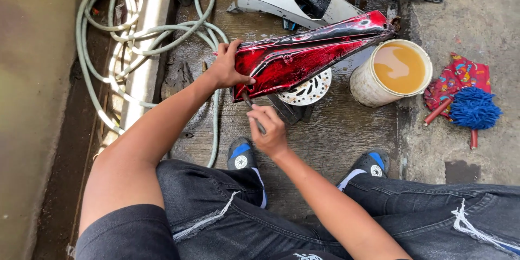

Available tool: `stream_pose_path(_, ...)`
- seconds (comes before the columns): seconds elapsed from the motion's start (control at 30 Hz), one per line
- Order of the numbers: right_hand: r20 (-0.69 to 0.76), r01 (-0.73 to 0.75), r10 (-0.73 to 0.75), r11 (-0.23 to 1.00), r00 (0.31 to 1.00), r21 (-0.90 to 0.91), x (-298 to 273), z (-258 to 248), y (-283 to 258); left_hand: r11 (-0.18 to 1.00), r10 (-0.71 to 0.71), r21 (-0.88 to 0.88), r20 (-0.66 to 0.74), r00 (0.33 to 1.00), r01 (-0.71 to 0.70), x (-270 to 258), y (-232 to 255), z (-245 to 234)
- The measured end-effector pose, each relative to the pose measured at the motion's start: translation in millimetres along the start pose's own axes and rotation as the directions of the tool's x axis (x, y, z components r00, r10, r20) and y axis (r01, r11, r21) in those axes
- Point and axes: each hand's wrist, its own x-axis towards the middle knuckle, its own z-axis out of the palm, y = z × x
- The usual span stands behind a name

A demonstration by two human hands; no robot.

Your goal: Cleaning motorcycle fairings and a brake disc using a brush and soapy water

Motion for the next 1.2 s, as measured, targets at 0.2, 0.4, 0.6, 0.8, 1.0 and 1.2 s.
stream_pose_path(0.2,-0.159,-0.101,0.097,0.995,0.983,-0.019,7,-20,54,0.999,-0.033,0.001,0.016,0.999,0.033,1,-8,1)
stream_pose_path(0.4,-0.242,-0.210,0.191,0.976,0.951,-0.056,1,-32,86,0.998,-0.054,-0.008,0.035,0.998,0.054,2,-9,3)
stream_pose_path(0.6,-0.114,-0.096,0.100,0.995,0.988,0.036,-23,3,73,0.998,-0.060,0.004,0.039,0.997,0.060,10,-18,5)
stream_pose_path(0.8,-0.329,-0.294,0.263,0.954,0.907,-0.050,22,-67,106,0.998,-0.051,0.023,0.054,0.997,0.050,6,-13,0)
stream_pose_path(1.0,-0.105,-0.243,0.241,0.970,0.965,-0.010,43,-51,30,0.998,0.018,0.057,0.022,1.000,-0.019,5,-1,-17)
stream_pose_path(1.2,0.132,-0.096,0.090,0.994,0.987,0.045,40,-24,-15,0.994,0.059,0.097,0.009,0.998,-0.060,4,10,-24)
